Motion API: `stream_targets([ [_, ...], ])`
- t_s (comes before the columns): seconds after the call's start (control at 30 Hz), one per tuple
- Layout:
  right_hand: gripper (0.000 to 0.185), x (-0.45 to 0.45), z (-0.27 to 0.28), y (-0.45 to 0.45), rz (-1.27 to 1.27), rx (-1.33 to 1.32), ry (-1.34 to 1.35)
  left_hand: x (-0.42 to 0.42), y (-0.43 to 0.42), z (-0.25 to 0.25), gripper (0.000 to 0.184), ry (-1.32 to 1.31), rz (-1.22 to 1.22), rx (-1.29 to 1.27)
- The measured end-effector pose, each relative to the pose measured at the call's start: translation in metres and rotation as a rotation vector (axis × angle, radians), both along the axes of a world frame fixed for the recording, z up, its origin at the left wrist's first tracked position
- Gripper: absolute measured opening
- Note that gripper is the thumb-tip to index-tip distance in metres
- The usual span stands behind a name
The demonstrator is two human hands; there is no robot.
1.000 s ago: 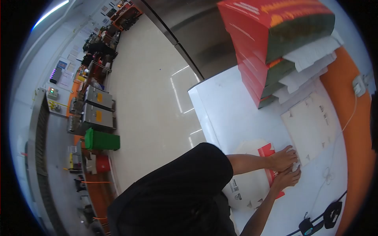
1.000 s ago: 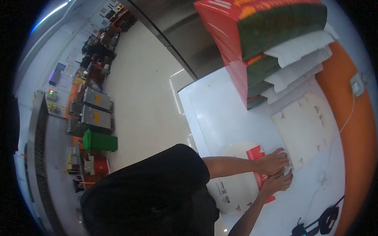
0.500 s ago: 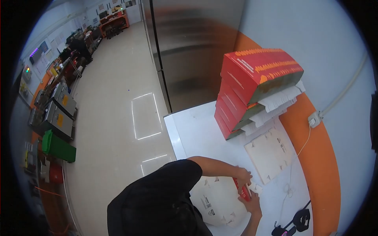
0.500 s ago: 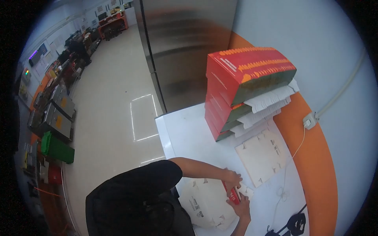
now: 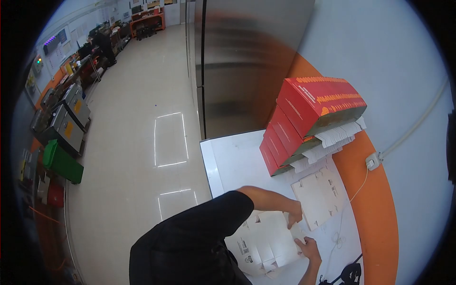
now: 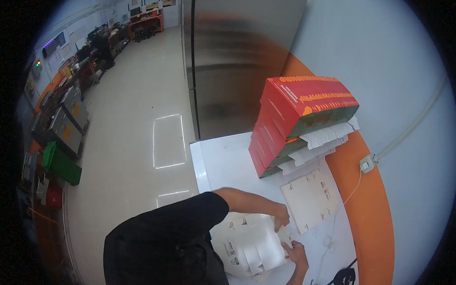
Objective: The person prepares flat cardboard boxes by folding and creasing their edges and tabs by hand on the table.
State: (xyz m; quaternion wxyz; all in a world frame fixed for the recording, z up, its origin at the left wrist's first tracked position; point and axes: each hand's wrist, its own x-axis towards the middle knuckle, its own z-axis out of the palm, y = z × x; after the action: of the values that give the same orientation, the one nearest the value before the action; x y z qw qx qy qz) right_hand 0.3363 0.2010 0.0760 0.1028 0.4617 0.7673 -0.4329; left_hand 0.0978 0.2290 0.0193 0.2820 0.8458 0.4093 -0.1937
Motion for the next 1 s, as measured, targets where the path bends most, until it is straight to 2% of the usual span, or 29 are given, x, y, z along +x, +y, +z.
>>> stream_targets([
  [0.1,0.050,-0.011,0.056,-0.011,0.033,-0.076,-0.061,-0.006,-0.023,0.069,0.064,0.050,0.095,-0.159],
  [0.17,0.050,-0.017,0.094,-0.024,0.056,-0.117,-0.099,-0.009,-0.049,0.132,0.064,0.133,-0.043,-0.096],
  [0.23,0.051,-0.020,0.130,-0.040,0.099,-0.149,-0.126,-0.006,-0.057,0.154,0.064,0.176,-0.142,-0.091],
  [0.3,0.047,0.001,0.135,-0.038,0.161,-0.127,-0.031,-0.004,-0.057,0.162,0.063,0.188,-0.198,-0.144],
  [0.33,0.046,0.002,0.148,-0.048,0.189,-0.120,0.018,-0.006,-0.065,0.178,0.062,0.140,-0.198,-0.092],
  [0.37,0.043,0.006,0.168,-0.054,0.150,-0.100,0.010,-0.007,-0.070,0.197,0.062,0.092,-0.201,-0.044],
  [0.4,0.040,-0.005,0.212,-0.068,0.109,-0.084,0.001,-0.011,-0.077,0.225,0.061,0.043,-0.205,0.002],
  [0.43,0.042,0.002,0.247,-0.063,0.006,-0.003,-0.038,-0.010,-0.077,0.270,0.058,0.101,-0.085,-0.109],
  [0.47,0.040,-0.006,0.274,-0.068,0.005,0.124,-0.088,-0.012,-0.083,0.297,0.056,0.093,-0.083,0.000],
  [0.53,0.038,-0.014,0.311,-0.081,-0.132,0.345,-0.059,-0.021,-0.075,0.324,0.057,-0.143,0.019,0.121],
  [0.57,0.038,-0.013,0.317,-0.085,-0.115,0.478,-0.026,-0.026,-0.080,0.338,0.056,-0.252,0.029,0.252],
  [0.6,0.038,-0.006,0.321,-0.087,-0.100,0.614,-0.003,-0.024,-0.081,0.352,0.056,-0.249,-0.111,0.456],
  [0.63,0.038,0.001,0.323,-0.088,-0.080,0.754,0.015,-0.026,-0.085,0.361,0.052,-0.253,-0.071,0.493],
  [0.7,0.044,-0.002,0.322,-0.111,-0.140,0.859,0.048,-0.024,-0.097,0.351,0.043,-0.342,-0.064,0.671],
  [0.73,0.048,-0.002,0.313,-0.116,-0.115,0.933,-0.018,-0.024,-0.106,0.338,0.035,-0.342,-0.092,0.840],
  [0.77,0.051,0.000,0.299,-0.120,-0.079,1.000,-0.085,-0.022,-0.116,0.321,0.028,-0.347,-0.106,1.009],
  [0.83,0.054,0.009,0.256,-0.120,0.029,1.183,-0.047,-0.018,-0.130,0.284,0.021,-0.331,-0.114,1.116],
  [0.9,0.051,0.016,0.207,-0.122,0.019,1.127,-0.002,-0.021,-0.140,0.240,0.021,-0.278,-0.126,1.108],
  [1.0,0.050,0.014,0.132,-0.143,0.021,0.900,0.012,-0.029,-0.164,0.161,0.023,-0.272,-0.126,0.949],
])
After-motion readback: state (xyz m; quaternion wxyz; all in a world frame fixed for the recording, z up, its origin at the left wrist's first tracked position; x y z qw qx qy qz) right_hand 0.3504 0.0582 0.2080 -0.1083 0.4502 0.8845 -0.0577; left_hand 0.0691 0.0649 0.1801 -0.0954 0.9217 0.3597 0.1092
